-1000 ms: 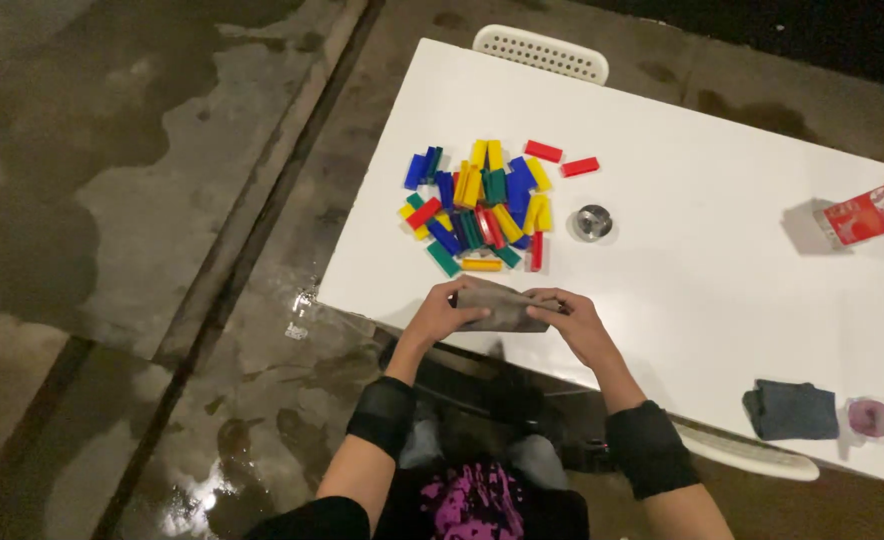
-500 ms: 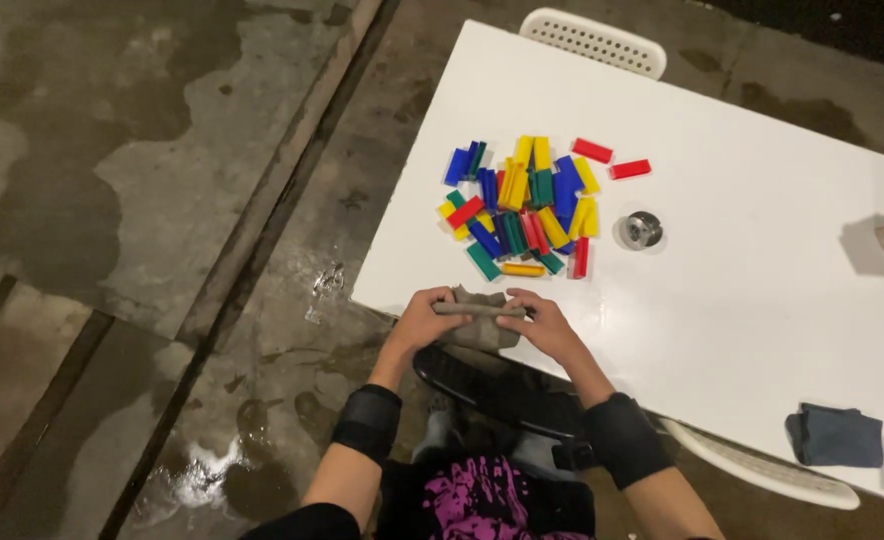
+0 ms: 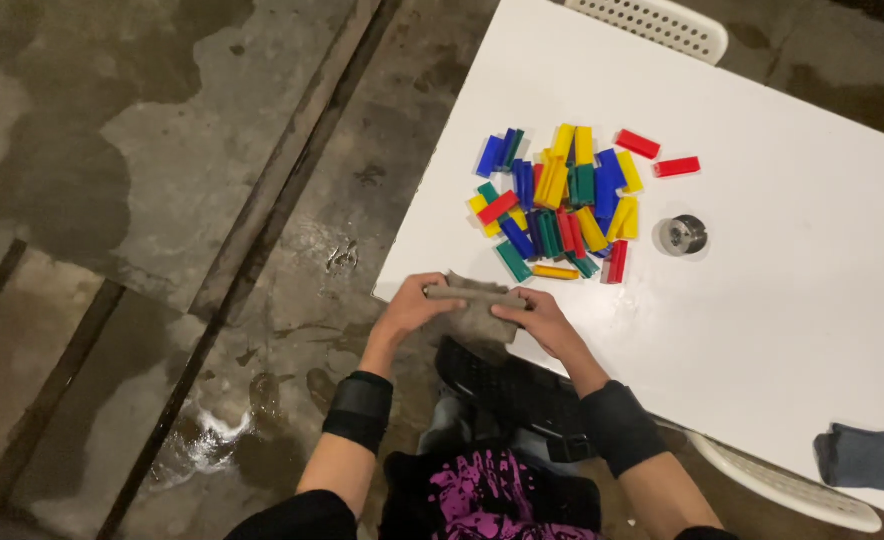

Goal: Cleaning a table with a cloth and spray while organizing colored blocks.

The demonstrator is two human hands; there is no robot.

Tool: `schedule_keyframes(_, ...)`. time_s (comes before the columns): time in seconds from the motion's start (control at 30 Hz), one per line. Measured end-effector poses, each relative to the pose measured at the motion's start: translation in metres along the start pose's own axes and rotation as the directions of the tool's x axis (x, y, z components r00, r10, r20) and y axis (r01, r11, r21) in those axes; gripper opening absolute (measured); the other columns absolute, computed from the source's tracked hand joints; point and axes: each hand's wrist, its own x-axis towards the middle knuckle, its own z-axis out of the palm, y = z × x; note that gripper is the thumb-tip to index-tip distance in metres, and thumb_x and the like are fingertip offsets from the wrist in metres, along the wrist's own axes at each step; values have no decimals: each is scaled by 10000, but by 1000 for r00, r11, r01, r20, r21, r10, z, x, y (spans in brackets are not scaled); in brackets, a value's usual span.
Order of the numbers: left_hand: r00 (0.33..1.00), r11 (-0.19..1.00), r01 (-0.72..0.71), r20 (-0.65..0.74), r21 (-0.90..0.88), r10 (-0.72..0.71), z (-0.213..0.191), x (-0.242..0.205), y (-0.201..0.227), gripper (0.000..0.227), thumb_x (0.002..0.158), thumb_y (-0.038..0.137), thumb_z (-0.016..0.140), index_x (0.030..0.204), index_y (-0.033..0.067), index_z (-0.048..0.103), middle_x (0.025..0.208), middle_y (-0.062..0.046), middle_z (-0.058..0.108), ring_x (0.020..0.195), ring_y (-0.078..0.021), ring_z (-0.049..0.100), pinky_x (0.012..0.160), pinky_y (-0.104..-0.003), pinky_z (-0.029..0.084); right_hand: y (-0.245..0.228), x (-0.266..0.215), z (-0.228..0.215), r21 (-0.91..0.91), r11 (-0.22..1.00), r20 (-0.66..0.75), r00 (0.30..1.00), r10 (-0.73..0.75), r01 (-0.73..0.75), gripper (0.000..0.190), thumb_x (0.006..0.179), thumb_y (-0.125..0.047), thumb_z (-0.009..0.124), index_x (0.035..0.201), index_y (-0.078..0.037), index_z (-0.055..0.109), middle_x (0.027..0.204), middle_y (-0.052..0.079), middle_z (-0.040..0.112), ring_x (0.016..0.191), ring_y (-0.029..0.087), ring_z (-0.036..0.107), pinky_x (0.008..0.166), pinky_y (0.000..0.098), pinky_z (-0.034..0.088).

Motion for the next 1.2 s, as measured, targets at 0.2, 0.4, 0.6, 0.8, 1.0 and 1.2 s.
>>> schedule_keyframes(0.2,966,950,-93,-206,297,159,-26,22,-52,425,730,202,883,1081,45,702,986,-122,740,892,-212,680,822,-364,541,28,36,12,-276,957,-100,988,-116,85,222,825,-169,867,924,-3,757,812,41,711,741,111,632,658,277,506)
schedule_keyframes(0.4,943,882,174,-333,438,-21,-38,32,-67,553,824,190,836,1331,137,623,1178,-163,717,1143,-363,597,976,-466,493,48,66,28,-528,839,-147,958,-246,134,275,849,-229,858,971,-2,763,843,78,759,736,137,695,683,303,575)
schedule_keyframes(0.6,914,881,103,-394,462,100,-39,33,-64,627,876,157,777,1436,142,495,1309,-204,634,1230,-411,533,1001,-495,456,58,73,36,-702,696,-191,902,-388,151,342,825,-179,823,1119,-42,715,1016,135,755,801,229,742,725,355,599)
schedule_keyframes(0.8,874,801,85,-431,593,226,-24,21,-41,356,854,122,730,1187,64,618,1201,-228,642,1139,-433,573,930,-512,491,48,53,28,-723,670,-232,854,-465,168,238,823,-129,793,1033,-35,733,979,154,754,786,258,757,709,369,589)
schedule_keyframes(1.0,898,692,94,-361,716,252,21,23,-75,270,1018,279,595,924,40,678,874,-253,699,848,-468,670,755,-576,530,52,17,5,-743,640,-202,845,-494,196,196,949,-211,696,906,-25,742,761,159,738,715,313,729,683,389,560)
schedule_keyframes(1.2,906,646,-5,-270,763,327,97,3,-1,497,1002,443,580,725,61,738,709,-272,670,686,-492,650,631,-597,507,33,-39,-21,-807,586,-281,830,-482,67,388,1009,-298,704,782,16,728,710,225,682,632,388,637,618,437,505)
